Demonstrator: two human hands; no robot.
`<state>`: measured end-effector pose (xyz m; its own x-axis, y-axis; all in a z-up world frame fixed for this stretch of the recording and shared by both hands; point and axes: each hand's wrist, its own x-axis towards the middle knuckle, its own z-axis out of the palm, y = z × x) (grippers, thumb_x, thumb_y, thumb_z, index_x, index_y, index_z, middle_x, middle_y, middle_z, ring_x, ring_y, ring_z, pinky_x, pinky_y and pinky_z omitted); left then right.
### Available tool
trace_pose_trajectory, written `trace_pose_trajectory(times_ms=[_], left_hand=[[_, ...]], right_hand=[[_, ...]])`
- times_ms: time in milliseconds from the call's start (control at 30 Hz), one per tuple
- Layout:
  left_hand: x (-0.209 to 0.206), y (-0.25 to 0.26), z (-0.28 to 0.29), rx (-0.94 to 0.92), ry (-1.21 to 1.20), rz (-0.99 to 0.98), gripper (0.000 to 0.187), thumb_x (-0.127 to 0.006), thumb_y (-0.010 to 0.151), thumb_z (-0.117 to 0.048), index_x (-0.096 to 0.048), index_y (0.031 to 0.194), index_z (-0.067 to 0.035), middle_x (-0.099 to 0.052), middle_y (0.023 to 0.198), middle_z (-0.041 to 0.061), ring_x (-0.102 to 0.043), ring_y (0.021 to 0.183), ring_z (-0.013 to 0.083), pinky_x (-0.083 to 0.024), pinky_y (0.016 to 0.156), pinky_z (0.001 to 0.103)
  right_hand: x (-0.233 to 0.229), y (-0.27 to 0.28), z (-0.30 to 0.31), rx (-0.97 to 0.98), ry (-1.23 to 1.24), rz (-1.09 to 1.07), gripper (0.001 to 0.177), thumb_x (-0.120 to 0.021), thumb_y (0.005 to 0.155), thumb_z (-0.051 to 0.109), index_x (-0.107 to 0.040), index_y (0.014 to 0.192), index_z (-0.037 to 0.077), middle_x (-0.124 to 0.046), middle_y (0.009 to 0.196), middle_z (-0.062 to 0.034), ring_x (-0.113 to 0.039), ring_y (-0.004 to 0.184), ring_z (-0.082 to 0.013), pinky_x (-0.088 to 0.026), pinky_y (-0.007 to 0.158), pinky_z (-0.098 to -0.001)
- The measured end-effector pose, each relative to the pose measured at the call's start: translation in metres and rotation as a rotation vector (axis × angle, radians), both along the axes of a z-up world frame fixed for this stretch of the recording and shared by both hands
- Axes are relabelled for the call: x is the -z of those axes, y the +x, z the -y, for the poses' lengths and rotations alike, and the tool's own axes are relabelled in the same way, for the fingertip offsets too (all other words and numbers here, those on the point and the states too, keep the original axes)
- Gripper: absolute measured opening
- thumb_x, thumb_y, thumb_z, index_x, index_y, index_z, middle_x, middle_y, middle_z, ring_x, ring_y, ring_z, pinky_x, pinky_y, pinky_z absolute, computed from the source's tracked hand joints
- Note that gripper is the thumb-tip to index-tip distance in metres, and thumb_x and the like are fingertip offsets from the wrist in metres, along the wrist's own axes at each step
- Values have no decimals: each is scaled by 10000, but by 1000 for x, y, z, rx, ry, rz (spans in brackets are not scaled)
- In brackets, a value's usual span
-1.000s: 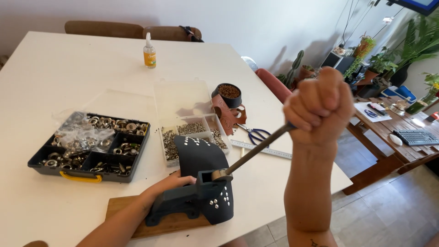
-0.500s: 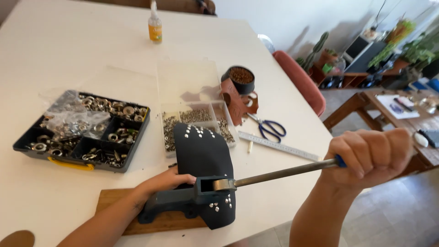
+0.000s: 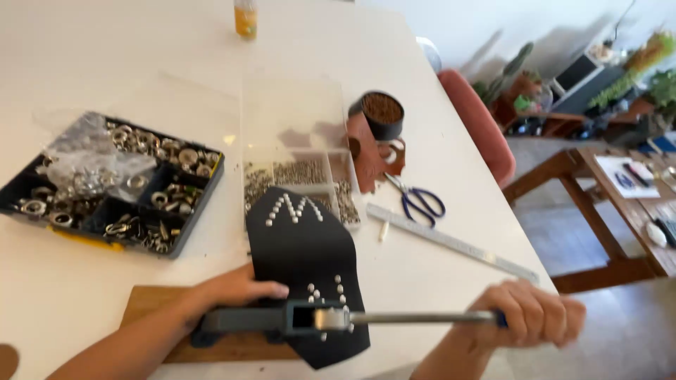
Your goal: Attaching metal studs to a piece of black leather using a manual hand press and marking the leather
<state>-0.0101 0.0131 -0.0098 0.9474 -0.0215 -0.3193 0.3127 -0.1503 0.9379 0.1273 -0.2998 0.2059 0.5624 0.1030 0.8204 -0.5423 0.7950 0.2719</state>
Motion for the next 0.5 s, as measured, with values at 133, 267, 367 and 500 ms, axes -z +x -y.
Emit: trace_pose_trajectory(times_ms=[133,267,367,500], left_hand=[[-19,5,-3,1,-9,-67,802,-796,738,-425,-576,1444,-115,-639,1466,15,-583,1324,145,-425,1150,314],[-22,3,8,-12,-9,-107,694,-780,742,-436,-678,1354,-124,-721,1361,13,-641,1238,126,-478,1101,293],[-24,8,6,22,-59,-55,829,-749,759,-439,-512,1497,-143,-597,1510,26,-570,1362,171,-436,1152,344],[-39,4,7,15,-54,90,929,-764,752,-454,-418,1549,-126,-508,1574,38,-494,1421,174,-400,1174,360]], right_hand=[[11,18,23,45,-117,13,334,-508,938,-124,-490,697,106,-404,572,30,-360,480,-84,-418,529,-277],[-27,20,33,146,-196,33,349,-412,1047,-79,-518,760,87,-435,618,7,-402,496,-110,-430,477,-259],[-110,-2,0,180,-414,291,308,-445,1158,60,-564,873,59,-513,728,-30,-464,600,-135,-504,622,-276],[-179,-55,-97,589,-863,808,60,-570,1031,21,-602,1067,57,-499,1034,-80,-516,708,-138,-563,573,-236]])
